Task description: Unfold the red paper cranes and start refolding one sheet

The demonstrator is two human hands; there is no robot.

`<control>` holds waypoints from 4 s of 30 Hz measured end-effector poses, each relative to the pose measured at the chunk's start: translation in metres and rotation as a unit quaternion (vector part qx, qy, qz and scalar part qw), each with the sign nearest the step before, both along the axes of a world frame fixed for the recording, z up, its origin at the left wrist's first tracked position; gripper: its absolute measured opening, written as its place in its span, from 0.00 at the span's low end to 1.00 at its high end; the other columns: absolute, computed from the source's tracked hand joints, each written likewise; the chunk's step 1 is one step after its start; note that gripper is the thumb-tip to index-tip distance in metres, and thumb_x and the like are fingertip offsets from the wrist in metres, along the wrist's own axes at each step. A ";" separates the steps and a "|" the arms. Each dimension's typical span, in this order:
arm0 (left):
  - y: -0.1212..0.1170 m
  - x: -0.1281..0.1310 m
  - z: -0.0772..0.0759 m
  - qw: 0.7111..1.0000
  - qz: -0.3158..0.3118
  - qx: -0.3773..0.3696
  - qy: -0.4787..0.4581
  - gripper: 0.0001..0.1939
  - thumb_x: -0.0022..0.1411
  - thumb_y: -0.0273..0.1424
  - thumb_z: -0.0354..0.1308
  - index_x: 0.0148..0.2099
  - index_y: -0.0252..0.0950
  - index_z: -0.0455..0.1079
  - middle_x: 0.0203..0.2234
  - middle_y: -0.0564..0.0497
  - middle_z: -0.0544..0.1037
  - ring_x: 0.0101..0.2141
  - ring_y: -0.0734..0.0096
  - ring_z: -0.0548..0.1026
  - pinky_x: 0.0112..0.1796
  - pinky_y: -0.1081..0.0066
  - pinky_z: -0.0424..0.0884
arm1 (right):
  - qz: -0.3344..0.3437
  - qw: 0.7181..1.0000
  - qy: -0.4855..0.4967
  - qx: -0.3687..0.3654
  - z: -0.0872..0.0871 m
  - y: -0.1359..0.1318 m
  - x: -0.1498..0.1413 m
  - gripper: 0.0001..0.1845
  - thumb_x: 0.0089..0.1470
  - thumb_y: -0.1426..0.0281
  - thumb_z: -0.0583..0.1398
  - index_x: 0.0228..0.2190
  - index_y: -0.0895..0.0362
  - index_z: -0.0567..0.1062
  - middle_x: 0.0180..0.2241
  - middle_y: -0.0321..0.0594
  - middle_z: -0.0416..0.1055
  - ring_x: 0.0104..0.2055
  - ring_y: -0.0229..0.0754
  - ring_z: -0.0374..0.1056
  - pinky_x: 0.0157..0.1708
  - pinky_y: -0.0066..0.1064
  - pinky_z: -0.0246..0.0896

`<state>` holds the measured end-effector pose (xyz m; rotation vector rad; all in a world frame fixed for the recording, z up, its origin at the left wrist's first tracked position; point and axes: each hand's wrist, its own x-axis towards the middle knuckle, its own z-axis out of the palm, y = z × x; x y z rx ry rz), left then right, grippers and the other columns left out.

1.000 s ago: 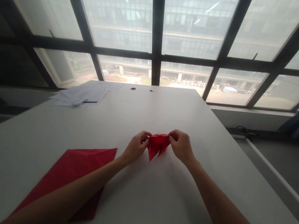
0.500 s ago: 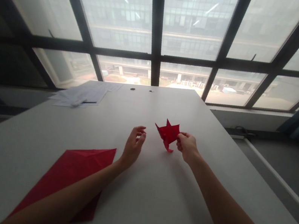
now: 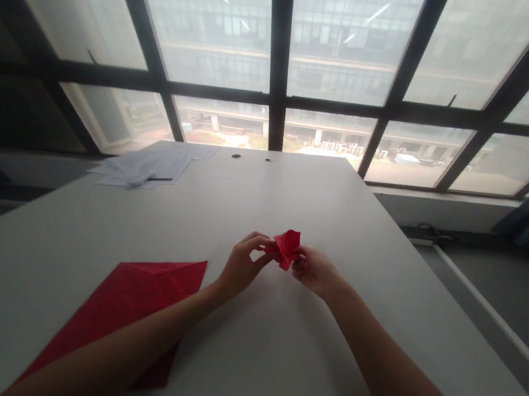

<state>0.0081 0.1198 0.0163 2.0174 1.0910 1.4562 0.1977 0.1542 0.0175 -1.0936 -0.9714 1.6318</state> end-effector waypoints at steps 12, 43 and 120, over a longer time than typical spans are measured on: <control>0.002 -0.004 0.001 0.997 0.018 -0.076 -0.016 0.03 0.61 0.27 0.62 0.39 0.37 0.73 0.33 0.50 0.79 0.36 0.67 0.76 0.41 0.66 0.72 | 0.063 0.993 0.052 -0.080 0.003 -0.002 0.006 0.03 0.53 0.72 0.61 0.27 0.58 0.73 0.22 0.37 0.69 0.20 0.34 0.63 0.21 0.25 0.63; -0.003 -0.011 0.004 0.949 0.153 0.081 0.264 0.06 0.65 0.32 0.62 0.44 0.41 0.77 0.35 0.51 0.79 0.36 0.67 0.73 0.38 0.67 0.67 | -0.093 0.922 -0.210 0.311 -0.011 -0.030 -0.030 0.14 0.55 0.62 0.62 0.25 0.58 0.77 0.20 0.35 0.69 0.23 0.38 0.61 0.24 0.29 0.56; -0.002 -0.001 -0.002 0.986 0.096 -0.114 -0.072 0.12 0.64 0.34 0.58 0.34 0.36 0.80 0.37 0.47 0.77 0.35 0.67 0.76 0.31 0.72 0.72 | -0.171 0.782 -0.437 0.410 -0.006 -0.034 -0.023 0.11 0.59 0.69 0.57 0.30 0.55 0.78 0.30 0.41 0.76 0.31 0.43 0.69 0.33 0.33 0.60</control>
